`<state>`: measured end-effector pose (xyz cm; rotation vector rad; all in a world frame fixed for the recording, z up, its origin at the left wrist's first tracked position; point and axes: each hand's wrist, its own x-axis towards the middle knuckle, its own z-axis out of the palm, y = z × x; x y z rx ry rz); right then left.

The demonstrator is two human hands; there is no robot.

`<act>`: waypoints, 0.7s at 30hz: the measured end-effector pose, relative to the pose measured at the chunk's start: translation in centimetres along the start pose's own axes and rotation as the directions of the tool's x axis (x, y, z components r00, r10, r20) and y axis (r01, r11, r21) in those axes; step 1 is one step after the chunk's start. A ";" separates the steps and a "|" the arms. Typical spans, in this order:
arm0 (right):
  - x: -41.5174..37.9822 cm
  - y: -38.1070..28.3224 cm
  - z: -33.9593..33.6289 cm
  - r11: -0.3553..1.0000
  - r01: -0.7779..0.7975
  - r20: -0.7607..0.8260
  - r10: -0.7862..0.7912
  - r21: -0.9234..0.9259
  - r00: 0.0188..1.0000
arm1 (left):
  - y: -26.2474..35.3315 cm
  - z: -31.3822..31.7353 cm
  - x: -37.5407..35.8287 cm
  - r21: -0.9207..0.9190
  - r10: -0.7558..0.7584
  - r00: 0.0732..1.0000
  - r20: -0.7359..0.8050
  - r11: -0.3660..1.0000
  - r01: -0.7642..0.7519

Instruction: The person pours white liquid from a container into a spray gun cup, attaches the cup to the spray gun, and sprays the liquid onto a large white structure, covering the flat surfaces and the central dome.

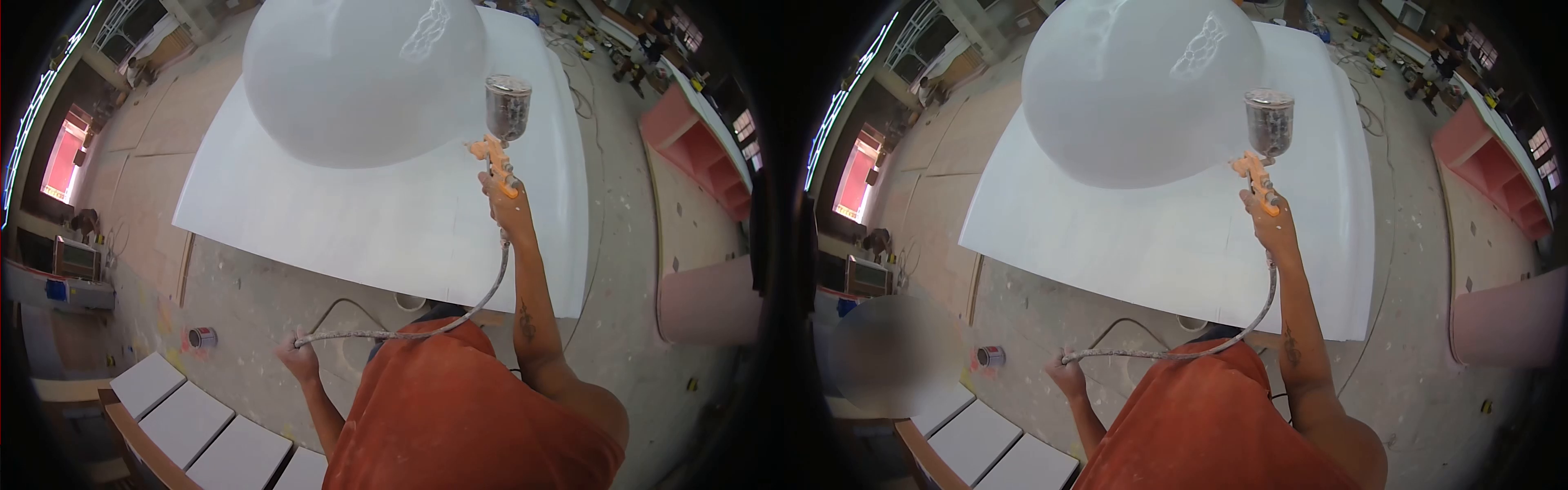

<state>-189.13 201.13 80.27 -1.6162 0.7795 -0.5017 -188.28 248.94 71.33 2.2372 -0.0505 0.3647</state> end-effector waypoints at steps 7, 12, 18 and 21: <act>9.5 -1.1 -4.9 0.983 0.041 -0.262 -0.088 -0.180 0.961 | 4.0 4.1 0.1 0.017 0.050 0.997 0.061 0.999 -0.052; 10.2 -1.3 -4.9 0.987 0.078 -0.278 -0.115 -0.143 0.954 | 4.7 4.9 0.0 -0.047 -0.054 0.998 0.016 0.997 0.054; 3.0 -0.6 -0.9 0.992 -0.099 0.010 0.100 -0.084 0.995 | 2.4 2.1 0.5 -0.157 -0.225 0.970 -0.093 0.965 0.209; 0.1 0.2 2.5 0.985 -0.163 0.153 0.152 0.064 0.977 | 0.5 0.6 0.5 -0.321 -0.367 0.923 -0.113 0.893 0.316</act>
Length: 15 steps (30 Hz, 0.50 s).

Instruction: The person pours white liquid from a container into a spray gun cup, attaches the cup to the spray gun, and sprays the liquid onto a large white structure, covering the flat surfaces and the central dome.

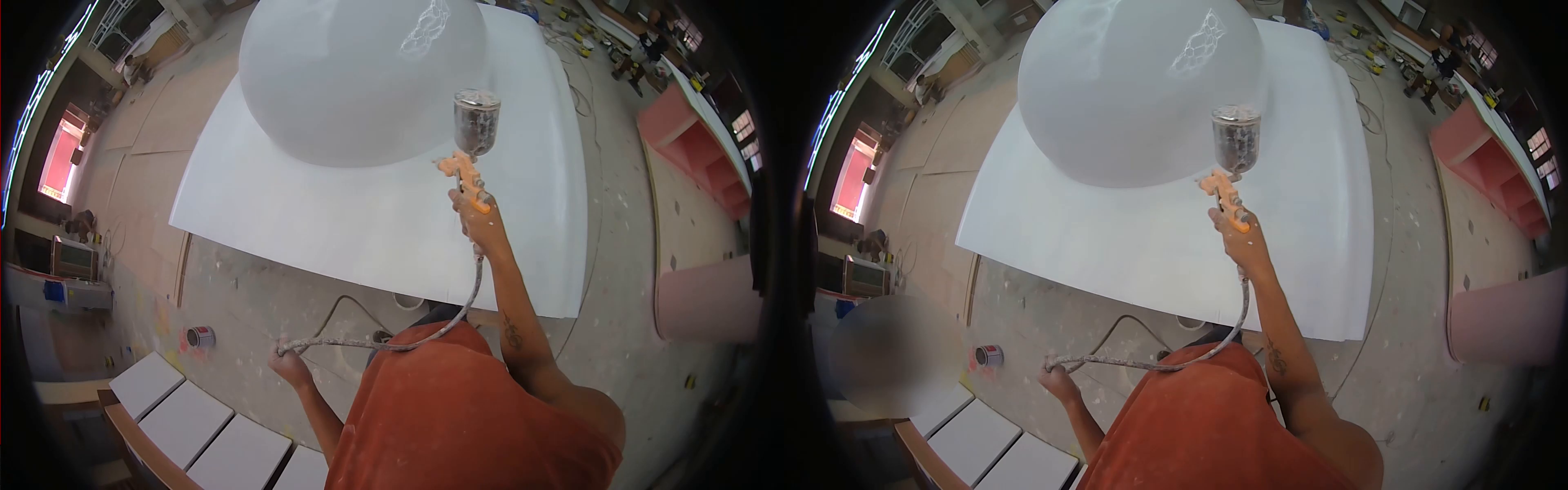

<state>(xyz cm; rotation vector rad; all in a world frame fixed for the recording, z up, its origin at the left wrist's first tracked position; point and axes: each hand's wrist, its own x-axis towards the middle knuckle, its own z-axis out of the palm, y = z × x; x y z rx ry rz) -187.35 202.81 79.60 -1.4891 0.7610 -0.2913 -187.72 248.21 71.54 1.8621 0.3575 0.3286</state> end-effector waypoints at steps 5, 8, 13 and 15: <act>-2.5 0.7 3.5 0.987 -0.051 0.172 0.024 0.152 0.985 | -2.2 -3.1 1.4 -0.036 0.032 0.999 -0.041 0.999 -0.033; -2.8 0.7 3.6 0.983 -0.067 0.218 0.028 0.172 0.975 | -2.0 -3.9 1.6 0.001 0.040 0.999 -0.032 0.999 -0.040; -2.0 2.6 1.8 0.997 -0.067 -0.071 0.064 -0.042 0.995 | -1.3 -3.5 1.5 -0.018 0.075 0.996 -0.038 0.997 -0.076; -0.9 2.1 -0.7 0.999 -0.044 -0.118 0.041 -0.025 0.992 | -1.8 -2.9 0.6 0.042 0.138 0.990 -0.005 0.990 -0.137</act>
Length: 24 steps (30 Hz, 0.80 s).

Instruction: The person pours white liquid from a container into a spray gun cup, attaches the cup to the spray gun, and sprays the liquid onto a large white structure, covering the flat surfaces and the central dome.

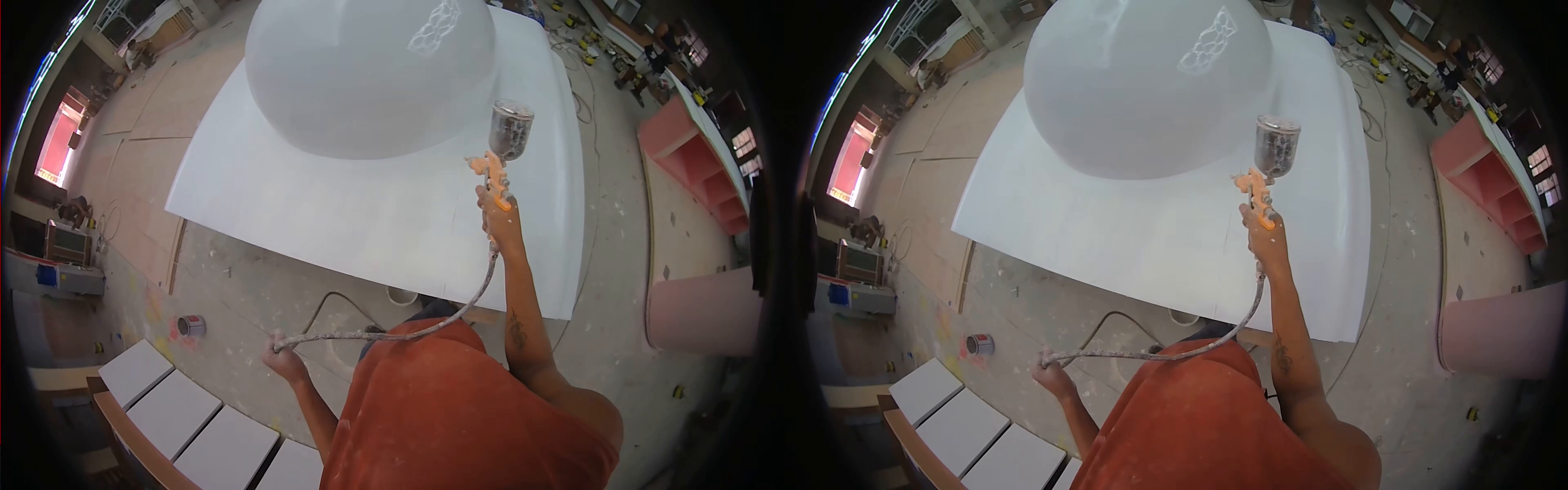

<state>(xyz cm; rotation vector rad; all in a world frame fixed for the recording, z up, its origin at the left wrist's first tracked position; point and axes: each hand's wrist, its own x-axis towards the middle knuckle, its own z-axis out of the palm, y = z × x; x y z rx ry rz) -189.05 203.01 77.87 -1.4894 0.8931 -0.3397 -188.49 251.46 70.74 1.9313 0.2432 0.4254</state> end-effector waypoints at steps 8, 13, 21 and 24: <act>9.1 -2.9 -6.0 0.973 0.220 -0.368 -0.229 -0.068 0.901 | 2.7 4.5 -2.1 0.068 0.015 0.999 0.031 0.998 -0.017; 7.5 -4.0 -6.0 0.990 0.138 -0.339 -0.124 0.016 0.933 | 2.6 5.2 -2.5 -0.024 -0.034 0.999 0.023 0.999 0.035; -1.4 -0.6 0.6 0.962 -0.055 0.214 -0.003 0.266 0.977 | -2.0 -0.4 0.1 -0.228 -0.174 0.984 -0.041 0.960 0.160; -4.3 -1.4 2.5 0.931 -0.104 0.359 -0.030 0.349 0.933 | -2.1 -1.4 1.0 -0.299 -0.261 0.957 -0.125 0.930 0.215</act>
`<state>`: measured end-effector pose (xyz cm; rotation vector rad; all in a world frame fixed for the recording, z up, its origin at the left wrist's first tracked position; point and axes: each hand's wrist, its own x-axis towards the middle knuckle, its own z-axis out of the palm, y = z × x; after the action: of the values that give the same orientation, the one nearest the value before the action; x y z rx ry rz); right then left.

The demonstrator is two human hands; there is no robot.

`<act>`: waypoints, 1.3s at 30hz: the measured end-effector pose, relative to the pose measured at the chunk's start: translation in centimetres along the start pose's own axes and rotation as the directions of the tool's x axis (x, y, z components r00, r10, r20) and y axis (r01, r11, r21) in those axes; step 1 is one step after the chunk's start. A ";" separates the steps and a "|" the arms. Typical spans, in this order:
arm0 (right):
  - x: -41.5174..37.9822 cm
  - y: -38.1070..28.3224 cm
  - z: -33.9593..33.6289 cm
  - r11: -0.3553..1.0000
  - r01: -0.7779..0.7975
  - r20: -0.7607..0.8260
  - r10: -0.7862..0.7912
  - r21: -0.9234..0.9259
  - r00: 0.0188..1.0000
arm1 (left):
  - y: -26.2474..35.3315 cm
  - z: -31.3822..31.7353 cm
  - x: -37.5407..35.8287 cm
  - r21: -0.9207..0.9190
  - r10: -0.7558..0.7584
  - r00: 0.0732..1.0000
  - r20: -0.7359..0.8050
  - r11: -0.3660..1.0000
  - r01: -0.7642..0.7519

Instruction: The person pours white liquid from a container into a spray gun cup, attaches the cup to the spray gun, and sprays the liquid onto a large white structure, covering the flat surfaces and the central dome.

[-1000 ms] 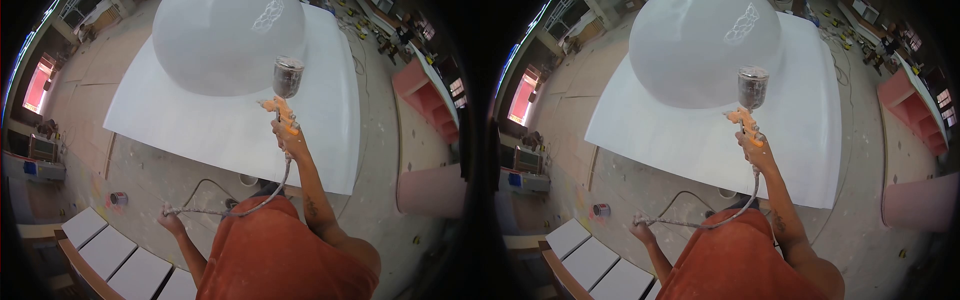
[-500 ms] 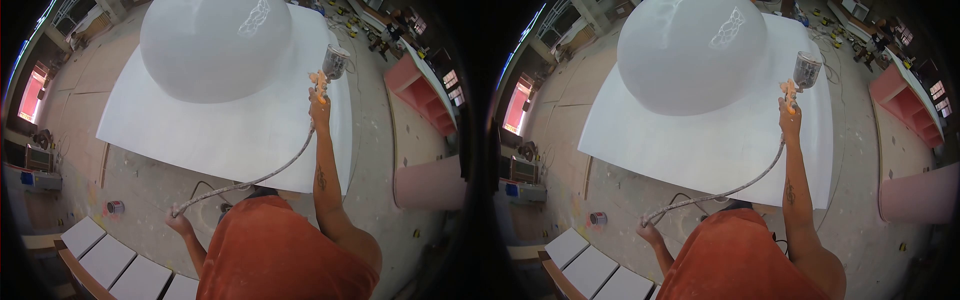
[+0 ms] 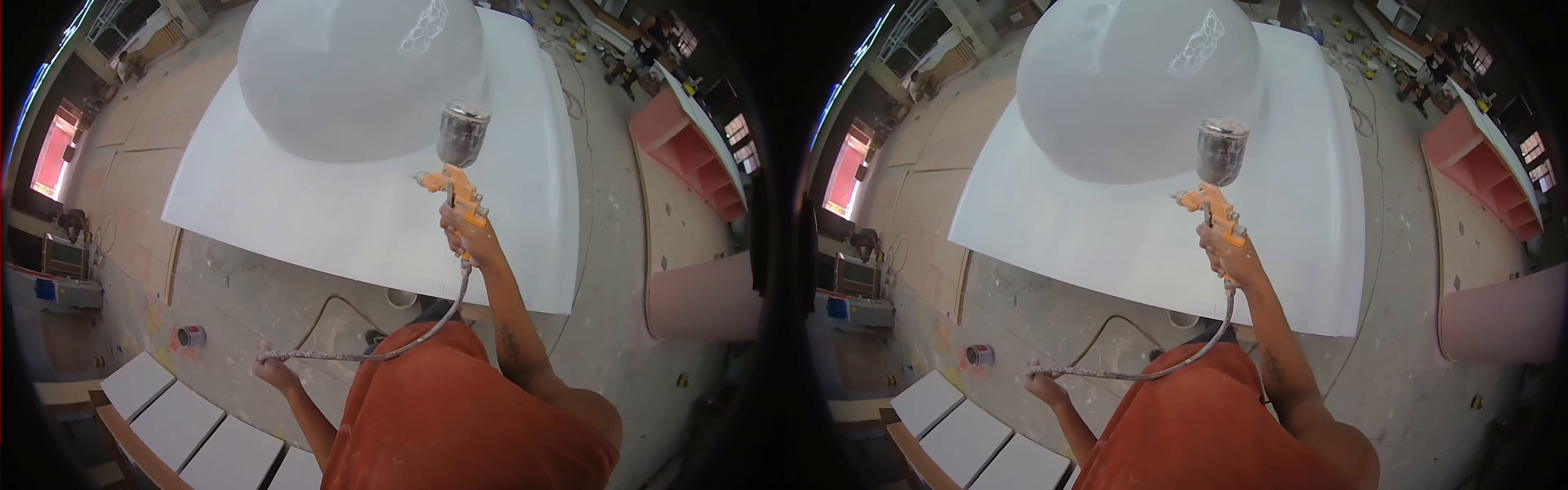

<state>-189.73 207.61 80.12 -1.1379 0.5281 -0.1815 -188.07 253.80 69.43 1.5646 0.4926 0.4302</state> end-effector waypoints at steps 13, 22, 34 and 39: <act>4.0 0.4 -9.1 0.993 0.020 -0.332 -0.059 -0.119 0.941 | 0.7 2.6 -1.8 -0.014 0.011 0.999 0.032 1.000 -0.011; 8.7 -3.9 -12.8 0.933 0.164 -0.586 -0.331 -0.321 0.739 | -0.3 5.5 -4.1 0.142 0.101 0.982 0.162 0.982 -0.124; 4.0 4.3 -3.6 0.998 -0.053 -0.286 0.045 -0.018 0.957 | 1.1 -0.7 -1.1 -0.095 -0.056 0.996 -0.067 0.994 0.050; 2.9 5.0 1.2 0.995 -0.085 -0.106 0.089 0.043 0.990 | 1.6 -4.5 -0.2 -0.173 -0.042 0.994 -0.101 0.985 0.024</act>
<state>-187.27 209.58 75.15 -1.0692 0.6665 -0.1772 -190.61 257.39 71.29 1.3716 0.5466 0.5172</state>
